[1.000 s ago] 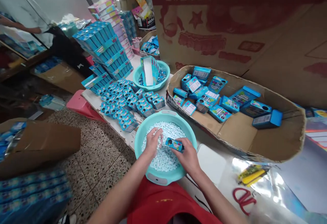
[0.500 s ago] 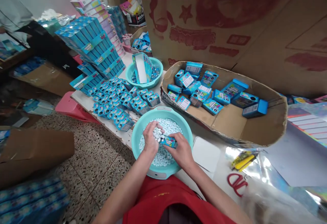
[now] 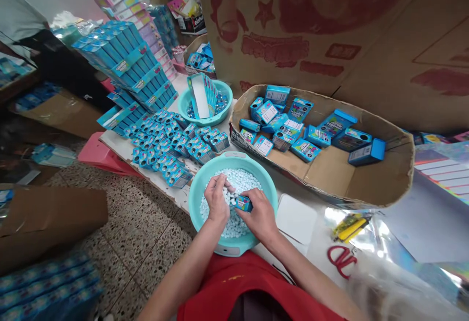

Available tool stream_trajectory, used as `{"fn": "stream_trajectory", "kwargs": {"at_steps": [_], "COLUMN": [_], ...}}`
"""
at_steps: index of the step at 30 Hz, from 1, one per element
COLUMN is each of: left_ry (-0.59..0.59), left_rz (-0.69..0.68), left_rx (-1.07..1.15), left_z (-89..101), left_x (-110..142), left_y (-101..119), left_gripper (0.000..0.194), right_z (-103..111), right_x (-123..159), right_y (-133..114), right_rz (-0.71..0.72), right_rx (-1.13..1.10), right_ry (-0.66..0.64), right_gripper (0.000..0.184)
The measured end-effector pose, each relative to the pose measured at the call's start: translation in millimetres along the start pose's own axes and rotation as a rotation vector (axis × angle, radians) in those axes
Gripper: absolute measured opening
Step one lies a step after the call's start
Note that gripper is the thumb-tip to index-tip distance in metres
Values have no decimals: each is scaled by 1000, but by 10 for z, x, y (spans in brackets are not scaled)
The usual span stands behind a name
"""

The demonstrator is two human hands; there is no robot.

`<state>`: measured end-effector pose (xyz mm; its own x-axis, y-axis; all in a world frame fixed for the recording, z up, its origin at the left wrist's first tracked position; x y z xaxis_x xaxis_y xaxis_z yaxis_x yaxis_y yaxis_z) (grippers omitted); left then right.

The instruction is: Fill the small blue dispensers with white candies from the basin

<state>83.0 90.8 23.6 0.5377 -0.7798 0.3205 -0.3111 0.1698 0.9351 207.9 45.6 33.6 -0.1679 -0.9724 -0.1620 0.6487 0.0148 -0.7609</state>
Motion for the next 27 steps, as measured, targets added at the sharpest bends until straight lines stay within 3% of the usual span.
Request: {"fn": "stream_trajectory", "kwargs": {"at_steps": [7,15,20,27], "left_ry": [-91,-77,-74,-158], "left_rz": [108,66,3,-74], "left_rx": [15,44,-34,0], "left_z": [-81,-86,-70,-69], "left_x": [4,81,93,161], "left_y": [-49,102,93,149], "left_gripper": [32,34,35,40], "right_z": [27,148,109,77], "right_x": [-35,-47,-4,-6], "right_y": [31,-48,20,-4], "right_rz": [-69,-80,-93,-90], "right_rx": [-58,-167,-191,-238], "right_ry": [-27,8,-2,12], "right_gripper": [26,28,28,28]}}
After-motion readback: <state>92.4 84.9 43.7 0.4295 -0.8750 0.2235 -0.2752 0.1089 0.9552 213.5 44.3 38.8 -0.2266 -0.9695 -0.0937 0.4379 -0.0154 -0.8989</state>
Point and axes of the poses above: each hand's wrist, its own x-axis away from the middle knuckle, its own z-axis out of the back of the hand, y = z × x, the point moved 6 cm from there along -x, towards the middle knuckle, and after that the axes turned 12 degrees about y, right-handed, at the moved point
